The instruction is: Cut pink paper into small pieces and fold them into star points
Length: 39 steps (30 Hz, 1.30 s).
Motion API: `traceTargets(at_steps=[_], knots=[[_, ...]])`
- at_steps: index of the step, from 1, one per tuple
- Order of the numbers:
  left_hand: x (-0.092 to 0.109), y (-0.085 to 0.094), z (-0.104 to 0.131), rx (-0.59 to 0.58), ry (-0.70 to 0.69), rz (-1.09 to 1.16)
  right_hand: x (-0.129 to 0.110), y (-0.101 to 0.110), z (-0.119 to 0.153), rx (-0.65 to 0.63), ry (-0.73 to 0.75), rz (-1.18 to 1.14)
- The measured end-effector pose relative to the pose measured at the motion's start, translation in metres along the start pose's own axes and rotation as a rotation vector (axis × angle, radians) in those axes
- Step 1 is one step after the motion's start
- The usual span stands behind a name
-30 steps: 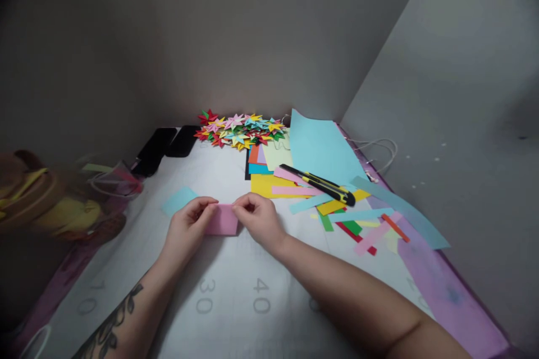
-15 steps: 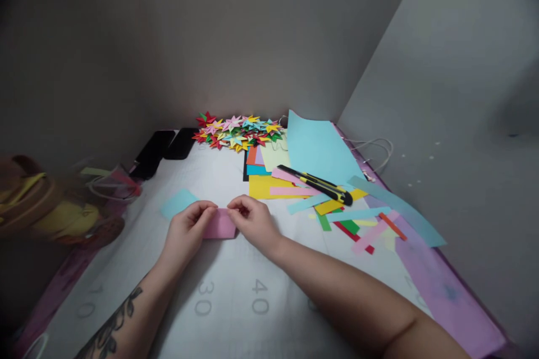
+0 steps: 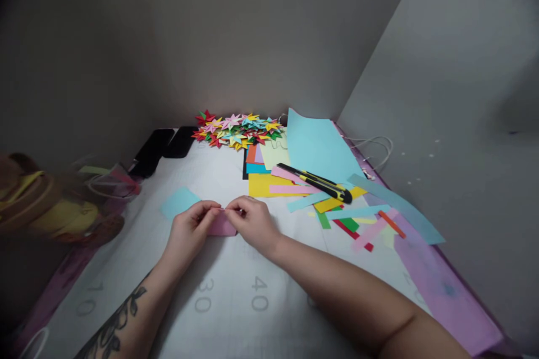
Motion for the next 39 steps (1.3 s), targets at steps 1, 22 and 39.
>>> traceTargets(at_steps=[1,22,39], knots=[[0.000,0.000,0.000,0.000,-0.002,-0.006,-0.001,0.000,0.000,0.005,0.008,0.004],[0.010,0.015,0.000,0.042,-0.037,-0.105,-0.006,0.007,-0.002,-0.024,0.025,-0.042],[-0.015,0.007,-0.002,0.034,0.257,0.446,0.021,-0.001,-0.001,-0.005,-0.246,-0.457]])
Point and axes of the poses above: each hand's wrist, its own z-axis away from the middle knuckle, its own y-axis out of the back of the hand, x = y × z, the point moved 5 cm from there along -z, towards the middle knuckle, and after that the axes turned 10 degrees about -x, right-handed, at the moved point
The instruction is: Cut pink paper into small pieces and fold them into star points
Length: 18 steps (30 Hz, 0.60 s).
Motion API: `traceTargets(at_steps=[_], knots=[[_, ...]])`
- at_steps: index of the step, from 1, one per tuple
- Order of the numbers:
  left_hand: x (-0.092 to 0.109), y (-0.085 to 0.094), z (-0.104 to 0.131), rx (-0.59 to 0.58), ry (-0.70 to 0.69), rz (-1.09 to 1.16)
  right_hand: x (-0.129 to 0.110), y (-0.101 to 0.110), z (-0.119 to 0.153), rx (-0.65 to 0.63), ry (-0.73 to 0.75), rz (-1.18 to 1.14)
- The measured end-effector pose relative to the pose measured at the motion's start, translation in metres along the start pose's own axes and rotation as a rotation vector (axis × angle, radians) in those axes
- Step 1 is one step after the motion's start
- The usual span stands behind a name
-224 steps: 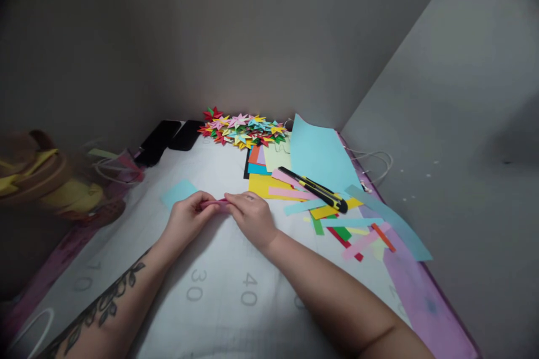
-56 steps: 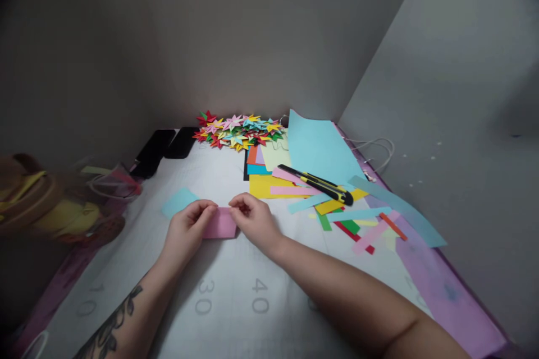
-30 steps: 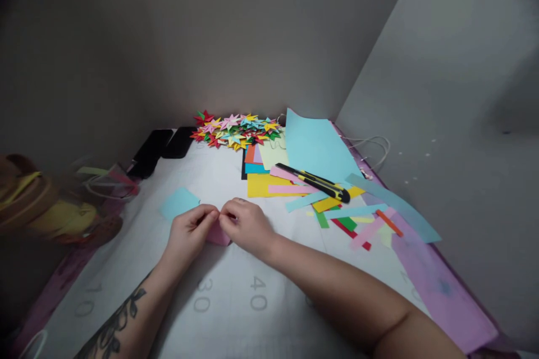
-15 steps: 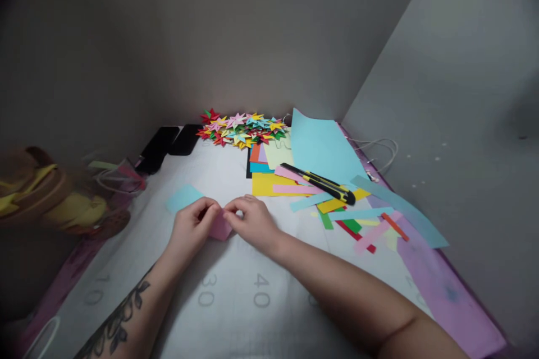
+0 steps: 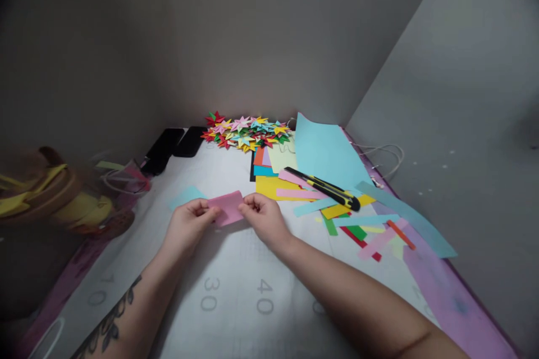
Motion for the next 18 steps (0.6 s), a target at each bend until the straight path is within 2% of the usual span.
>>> traceTargets(at_steps=[7,14,17,18], knots=[[0.004,-0.001,0.000,-0.017,-0.128,0.061,-0.001,0.001,0.002,-0.006,0.036,0.075],[0.004,0.006,0.002,0.111,-0.151,-0.003,-0.002,-0.009,0.005,-0.062,0.015,0.155],[0.004,0.008,0.005,0.198,-0.111,-0.017,-0.003,-0.005,0.005,-0.022,0.024,0.135],[0.003,0.007,0.005,0.191,-0.090,-0.019,-0.003,-0.003,0.004,0.003,0.027,0.128]])
Point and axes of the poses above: each hand's wrist, its own z-axis away from the middle knuckle, its own y-axis out of the back of the hand, x = y × z, the point moved 5 cm from there along -z, towards the middle knuckle, and after that the axes turned 10 degrees about -x, right-handed, at the moved point
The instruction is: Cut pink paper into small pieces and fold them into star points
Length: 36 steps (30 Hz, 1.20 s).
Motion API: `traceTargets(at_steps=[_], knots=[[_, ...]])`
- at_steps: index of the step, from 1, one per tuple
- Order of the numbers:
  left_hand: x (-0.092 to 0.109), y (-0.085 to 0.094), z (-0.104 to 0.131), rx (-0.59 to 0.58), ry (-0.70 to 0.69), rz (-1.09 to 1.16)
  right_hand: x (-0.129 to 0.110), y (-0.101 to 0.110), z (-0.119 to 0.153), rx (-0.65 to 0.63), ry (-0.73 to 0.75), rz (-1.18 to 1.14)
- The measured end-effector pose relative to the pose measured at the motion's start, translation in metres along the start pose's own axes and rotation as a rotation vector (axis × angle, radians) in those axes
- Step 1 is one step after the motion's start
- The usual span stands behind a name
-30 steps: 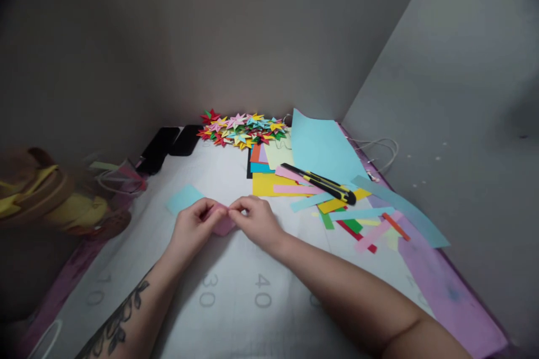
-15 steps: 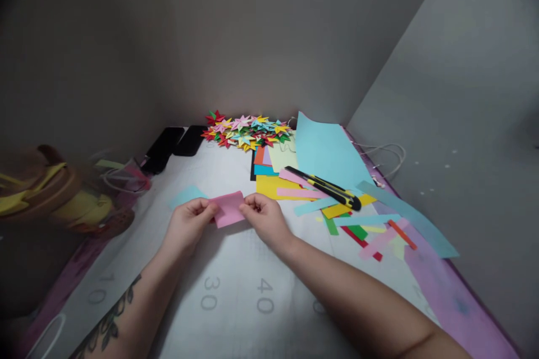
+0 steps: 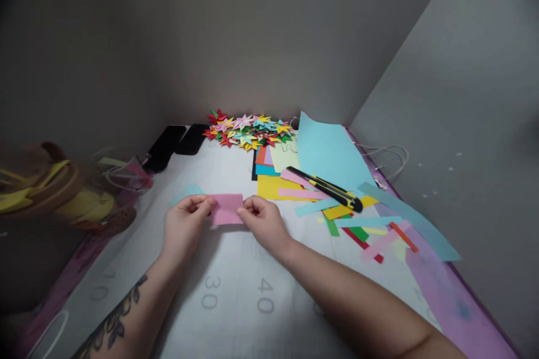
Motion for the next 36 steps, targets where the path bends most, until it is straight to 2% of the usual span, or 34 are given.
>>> traceTargets(at_steps=[3,5,10,16,19,23,27,29,31,33,34,36], knots=[[-0.003,-0.010,0.001,-0.138,0.053,-0.017,0.002,0.007,-0.002,0.065,0.005,-0.025],[-0.005,-0.013,0.001,-0.187,0.064,-0.079,0.003,0.009,-0.002,0.080,0.012,-0.039],[0.001,-0.006,0.001,-0.145,0.011,-0.284,0.006,0.005,-0.002,0.063,0.024,-0.075],[0.008,-0.007,0.003,-0.203,-0.087,-0.457,0.010,0.006,-0.004,0.051,0.001,-0.089],[0.010,-0.008,0.003,-0.190,-0.151,-0.521,0.014,0.008,-0.005,0.037,-0.001,-0.070],[0.008,-0.011,0.001,-0.223,-0.166,-0.281,0.017,0.006,-0.003,-0.019,-0.002,-0.012],[0.003,-0.011,-0.002,-0.211,-0.018,-0.110,0.012,0.004,0.000,-0.052,0.014,0.002],[0.004,-0.014,-0.001,-0.286,0.037,-0.124,0.008,0.009,0.000,-0.010,0.039,-0.016],[0.004,-0.018,0.002,-0.391,0.080,-0.198,0.006,0.014,-0.001,0.019,0.035,-0.018],[0.005,-0.019,0.007,-0.458,0.093,-0.336,0.008,0.017,-0.004,-0.007,0.004,0.027],[0.005,-0.019,0.010,-0.454,0.076,-0.425,0.009,0.017,-0.006,-0.036,-0.015,0.067],[0.007,-0.016,0.016,-0.362,-0.003,-0.608,0.013,0.016,-0.009,-0.099,-0.043,0.174]])
Point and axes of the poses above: each hand's wrist, its own z-axis away from the middle knuckle, its own y-axis out of the back of the hand, x = y × z, the point moved 5 cm from there along -z, towards the middle knuckle, and after that the axes turned 10 degrees about -x, right-handed, at the moved point
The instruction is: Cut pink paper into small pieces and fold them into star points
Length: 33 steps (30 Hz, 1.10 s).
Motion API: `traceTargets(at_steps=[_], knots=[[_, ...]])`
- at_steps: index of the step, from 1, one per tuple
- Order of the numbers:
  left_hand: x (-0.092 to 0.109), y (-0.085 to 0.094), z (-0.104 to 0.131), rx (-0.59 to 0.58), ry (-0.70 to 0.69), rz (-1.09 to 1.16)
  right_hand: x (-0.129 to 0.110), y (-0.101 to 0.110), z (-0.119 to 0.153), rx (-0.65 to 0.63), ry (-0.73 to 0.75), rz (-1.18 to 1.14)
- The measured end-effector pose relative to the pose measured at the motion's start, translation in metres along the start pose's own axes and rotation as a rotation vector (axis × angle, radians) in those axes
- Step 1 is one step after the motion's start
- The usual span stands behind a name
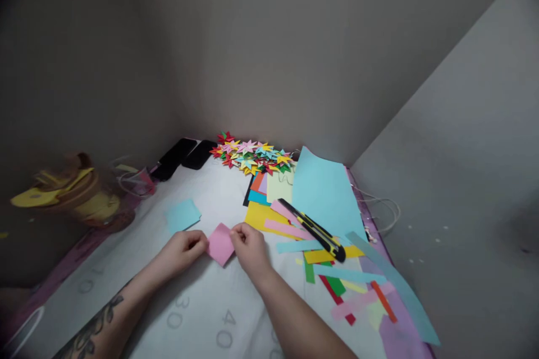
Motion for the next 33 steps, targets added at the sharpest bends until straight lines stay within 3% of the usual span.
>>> traceTargets(at_steps=[4,6,11,15,21,33], knots=[[0.012,-0.011,0.016,0.238,-0.102,-0.286,0.001,-0.007,-0.003,-0.057,0.028,0.281],[0.021,-0.029,0.019,0.232,-0.115,-0.404,-0.002,-0.010,-0.004,-0.043,0.074,0.437],[0.032,-0.061,0.017,0.225,0.057,-0.596,-0.010,-0.009,0.001,0.050,0.124,0.696],[0.029,-0.056,0.019,0.208,0.107,-0.620,-0.009,-0.008,0.007,-0.032,0.117,0.711],[0.018,-0.042,0.023,0.106,-0.008,-0.537,-0.011,-0.008,0.014,-0.110,0.191,0.679],[0.022,-0.038,0.014,0.181,-0.010,-0.495,-0.011,-0.008,0.015,-0.155,0.294,0.534]])
Point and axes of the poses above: each hand's wrist, its own z-axis away from the middle knuckle, its own y-axis out of the back of the hand, x = y × z, the point moved 5 cm from there along -z, towards the middle knuckle, and after that the axes turned 10 degrees about -x, right-handed, at the moved point
